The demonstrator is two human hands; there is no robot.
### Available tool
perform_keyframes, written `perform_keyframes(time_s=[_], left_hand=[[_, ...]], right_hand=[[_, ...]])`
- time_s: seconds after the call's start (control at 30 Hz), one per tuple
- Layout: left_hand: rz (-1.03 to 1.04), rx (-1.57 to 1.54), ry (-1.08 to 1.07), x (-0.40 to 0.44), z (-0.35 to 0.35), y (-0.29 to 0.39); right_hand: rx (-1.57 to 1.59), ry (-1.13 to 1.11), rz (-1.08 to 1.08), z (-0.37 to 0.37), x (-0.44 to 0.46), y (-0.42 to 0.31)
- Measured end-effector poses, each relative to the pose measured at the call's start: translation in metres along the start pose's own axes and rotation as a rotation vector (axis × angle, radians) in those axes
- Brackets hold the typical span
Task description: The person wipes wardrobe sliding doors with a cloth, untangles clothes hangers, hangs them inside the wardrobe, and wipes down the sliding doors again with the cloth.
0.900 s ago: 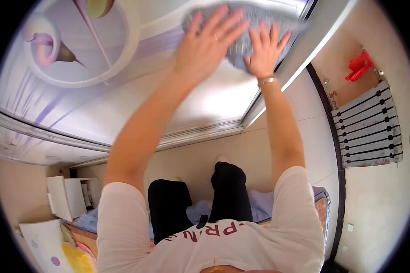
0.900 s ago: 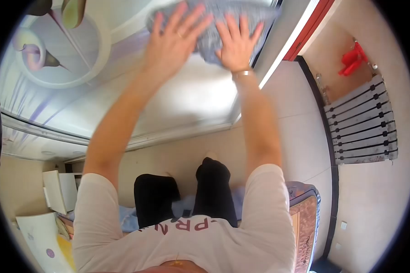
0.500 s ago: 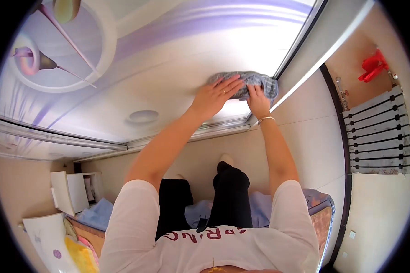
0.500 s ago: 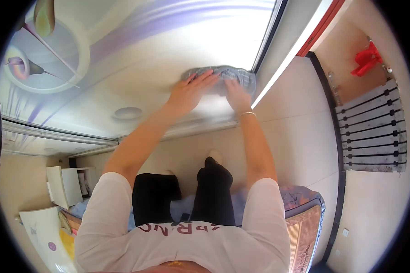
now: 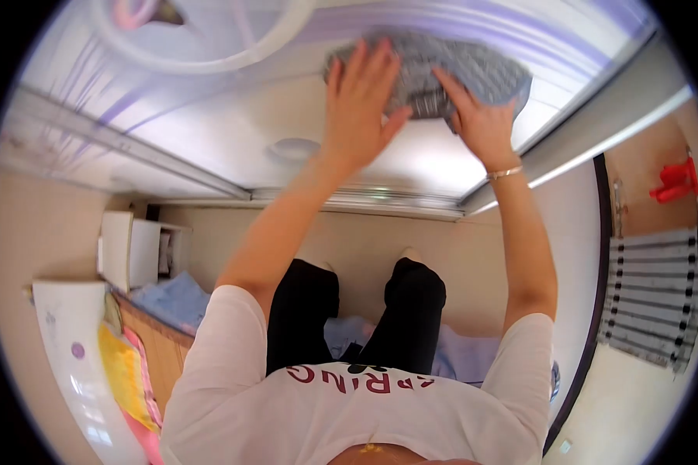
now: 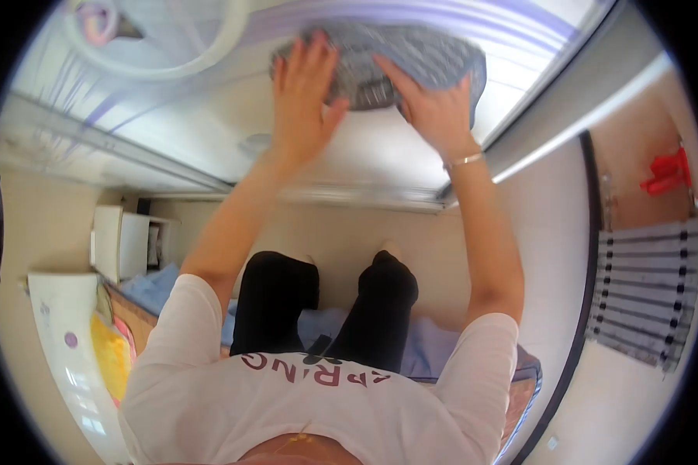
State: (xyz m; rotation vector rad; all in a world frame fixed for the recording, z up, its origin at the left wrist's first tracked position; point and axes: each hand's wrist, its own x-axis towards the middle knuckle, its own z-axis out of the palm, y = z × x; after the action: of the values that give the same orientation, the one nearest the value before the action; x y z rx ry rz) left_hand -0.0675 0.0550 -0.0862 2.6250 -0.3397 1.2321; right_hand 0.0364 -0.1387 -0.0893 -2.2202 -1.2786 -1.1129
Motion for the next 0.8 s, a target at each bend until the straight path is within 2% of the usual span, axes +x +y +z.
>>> perform_keyframes(time_s=[0.03,0.1,0.17,0.23,0.27,0.3,0.37,0.5,0.6,0.63,0.7,0.8], left_hand=[[-0.008,0.093,0.128,0.012,-0.021,-0.014],[-0.001,0.677,0.325,0.025,-0.047,-0.068],[-0.12,0.806,0.395,0.023,-0.092,-0.089],[-0.343,0.455,0.364,0.021,-0.137,-0.085],[-0.411,0.322,0.393,0.013,-0.141,-0.095],[-0.471,0.191,0.421,-0.001,-0.14,-0.111],[-0.57,-0.115,0.539,-0.016,-0.131,-0.128],[-0.696,-0.309,0.795,-0.018,-0.12,-0.132],[-0.665,0.01,0.668,-0.025,-0.104,-0.15],[-0.671,-0.131,0.711,-0.021,-0.104,-0.148],[-0.722,-0.19,0.826,-0.001,-0.113,-0.142],[-0.983,-0.487,0.936,-0.014,-0.098,-0.18]], right_hand=[[-0.065,0.017,-0.05,-0.004,0.032,-0.014],[-0.117,0.098,-0.148,-0.009,0.089,-0.05],[-0.091,0.211,-0.252,-0.011,0.138,-0.093],[-0.019,0.111,-0.371,0.023,0.155,-0.124],[0.01,0.053,-0.43,0.042,0.158,-0.137],[0.068,0.094,-0.484,0.053,0.159,-0.148],[0.159,0.038,-0.479,0.055,0.164,-0.166],[0.302,-0.059,-0.528,0.064,0.167,-0.18],[0.357,-0.162,-0.533,0.069,0.169,-0.183],[0.371,-0.209,-0.536,0.071,0.164,-0.183],[0.477,-0.223,-0.566,0.077,0.169,-0.179],[0.633,-0.181,-0.582,0.094,0.163,-0.186]])
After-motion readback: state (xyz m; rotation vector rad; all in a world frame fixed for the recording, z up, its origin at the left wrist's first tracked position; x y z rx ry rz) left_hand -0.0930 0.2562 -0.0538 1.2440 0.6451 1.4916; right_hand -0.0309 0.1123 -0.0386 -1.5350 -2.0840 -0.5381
